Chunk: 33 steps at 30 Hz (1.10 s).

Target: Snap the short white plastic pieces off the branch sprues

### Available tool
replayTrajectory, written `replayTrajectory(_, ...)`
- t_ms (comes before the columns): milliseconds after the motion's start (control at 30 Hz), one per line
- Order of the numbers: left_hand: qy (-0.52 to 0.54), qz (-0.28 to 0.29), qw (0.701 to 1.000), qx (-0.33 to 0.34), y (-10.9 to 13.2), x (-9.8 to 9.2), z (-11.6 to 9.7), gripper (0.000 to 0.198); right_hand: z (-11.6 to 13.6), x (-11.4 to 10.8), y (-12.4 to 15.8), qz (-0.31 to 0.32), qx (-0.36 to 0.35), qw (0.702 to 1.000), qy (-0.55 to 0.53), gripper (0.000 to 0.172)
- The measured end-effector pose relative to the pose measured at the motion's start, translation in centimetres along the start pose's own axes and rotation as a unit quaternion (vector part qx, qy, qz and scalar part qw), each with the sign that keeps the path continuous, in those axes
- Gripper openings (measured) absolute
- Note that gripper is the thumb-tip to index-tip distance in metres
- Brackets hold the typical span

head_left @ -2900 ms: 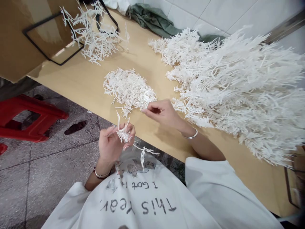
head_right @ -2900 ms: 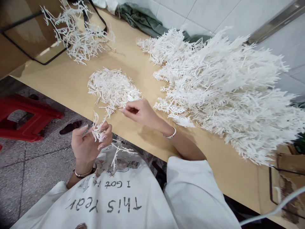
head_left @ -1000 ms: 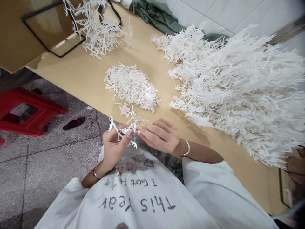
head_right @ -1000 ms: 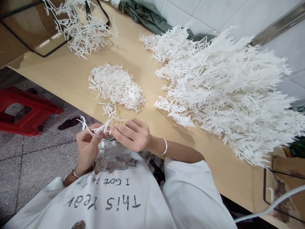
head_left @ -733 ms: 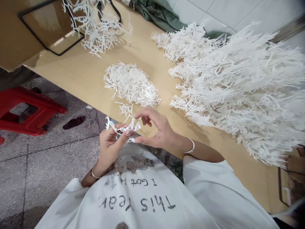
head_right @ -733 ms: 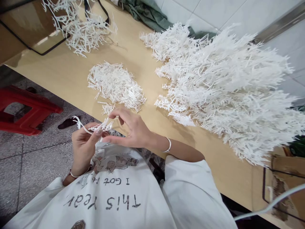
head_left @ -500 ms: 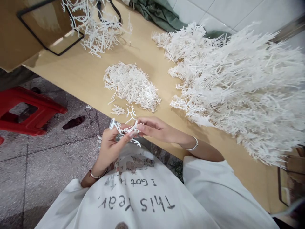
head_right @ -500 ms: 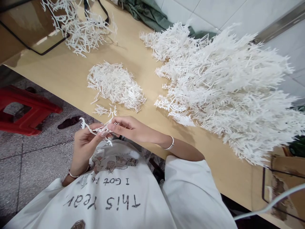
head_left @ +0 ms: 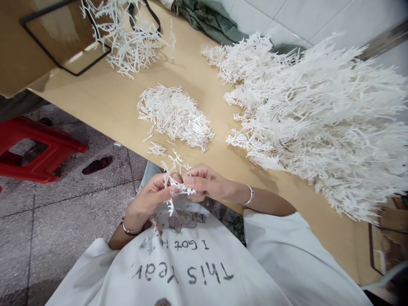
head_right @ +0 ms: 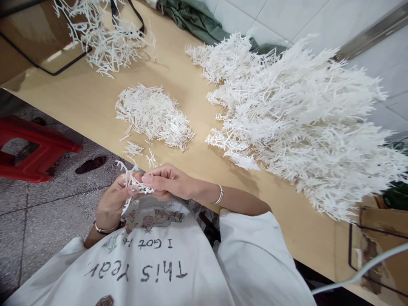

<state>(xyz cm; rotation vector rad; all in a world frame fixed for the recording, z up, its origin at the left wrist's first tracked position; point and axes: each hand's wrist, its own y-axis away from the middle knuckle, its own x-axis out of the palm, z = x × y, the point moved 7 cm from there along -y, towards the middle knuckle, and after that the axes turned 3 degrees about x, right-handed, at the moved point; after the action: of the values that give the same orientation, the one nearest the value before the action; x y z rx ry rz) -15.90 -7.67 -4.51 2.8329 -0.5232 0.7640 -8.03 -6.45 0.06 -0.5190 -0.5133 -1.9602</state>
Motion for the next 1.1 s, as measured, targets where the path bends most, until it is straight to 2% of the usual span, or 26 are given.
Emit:
replayTrajectory(100,0.045,-0.01,0.999,0.003,-0.3,0.6,0.3,0.037,-0.2,0.4,0.0,-0.012,-0.047,0.997,-0.052,0.039)
replayTrajectory(267,0.081,-0.046,0.996,0.011,-0.7,1.3,0.1,0.039,0.0,0.1,0.3,-0.049,-0.087,0.993,-0.055,0.039)
replayTrajectory(567,0.146,-0.079,0.985,-0.037,-0.6,1.6,1.2,0.039,-0.2,-0.5,0.5,-0.079,-0.08,0.993,-0.035,0.042)
replayTrajectory(700,0.172,-0.061,0.982,-0.04,-0.7,2.0,1.5,0.04,-0.2,-0.4,0.6,-0.088,-0.066,0.993,-0.035,0.045)
replayTrajectory(800,0.171,-0.075,0.981,-0.045,-0.7,1.9,1.8,0.046,-0.4,-0.6,0.6,-0.1,-0.051,0.993,-0.029,0.045)
replayTrajectory(967,0.159,-0.113,0.981,-0.019,-1.0,1.7,1.2,0.053,0.2,-0.6,0.4,-0.094,-0.088,0.991,0.019,0.042)
replayTrajectory(1100,0.188,-0.097,0.977,-0.017,-1.3,2.2,0.8,0.059,0.7,-0.3,0.6,-0.103,-0.104,0.989,0.038,0.039)
